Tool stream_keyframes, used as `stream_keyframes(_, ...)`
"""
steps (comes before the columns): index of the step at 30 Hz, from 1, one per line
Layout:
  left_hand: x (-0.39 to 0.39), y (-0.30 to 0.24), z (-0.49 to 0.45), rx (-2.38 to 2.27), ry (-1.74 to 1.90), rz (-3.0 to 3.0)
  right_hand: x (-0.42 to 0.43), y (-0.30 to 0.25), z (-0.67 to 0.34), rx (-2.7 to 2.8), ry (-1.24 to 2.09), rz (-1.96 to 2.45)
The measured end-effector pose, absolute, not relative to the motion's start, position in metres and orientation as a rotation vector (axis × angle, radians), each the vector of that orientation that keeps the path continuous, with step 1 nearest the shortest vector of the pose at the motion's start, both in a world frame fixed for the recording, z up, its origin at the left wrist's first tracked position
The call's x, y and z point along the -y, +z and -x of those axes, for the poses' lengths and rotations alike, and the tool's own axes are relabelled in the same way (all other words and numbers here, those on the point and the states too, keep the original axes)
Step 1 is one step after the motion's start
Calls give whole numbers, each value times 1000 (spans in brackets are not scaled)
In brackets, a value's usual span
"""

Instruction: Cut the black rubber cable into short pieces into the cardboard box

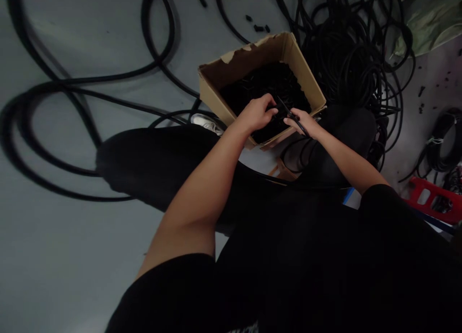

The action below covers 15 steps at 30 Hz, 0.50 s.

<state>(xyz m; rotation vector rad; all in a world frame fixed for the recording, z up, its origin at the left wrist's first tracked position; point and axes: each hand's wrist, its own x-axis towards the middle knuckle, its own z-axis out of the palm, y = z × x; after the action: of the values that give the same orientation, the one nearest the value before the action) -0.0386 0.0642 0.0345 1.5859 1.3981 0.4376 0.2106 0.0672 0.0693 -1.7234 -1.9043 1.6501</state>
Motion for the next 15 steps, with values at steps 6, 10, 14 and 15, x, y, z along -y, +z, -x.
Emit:
stream_keyframes(6,-62,42,36,-1459,449,-1592,-65,61,-210,1873,1681,1720)
stream_keyframes(10,-61,41,36,-1402,399,-1632,-64,55,-210,1826,1783,1721)
stream_keyframes(14,-61,33,37,-1327,407,-1671,-67,56,-211,1845,1744,1666)
stream_keyframes(15,-61,31,37,-1323,412,-1676,-67,56,-212,1862,1723,1655)
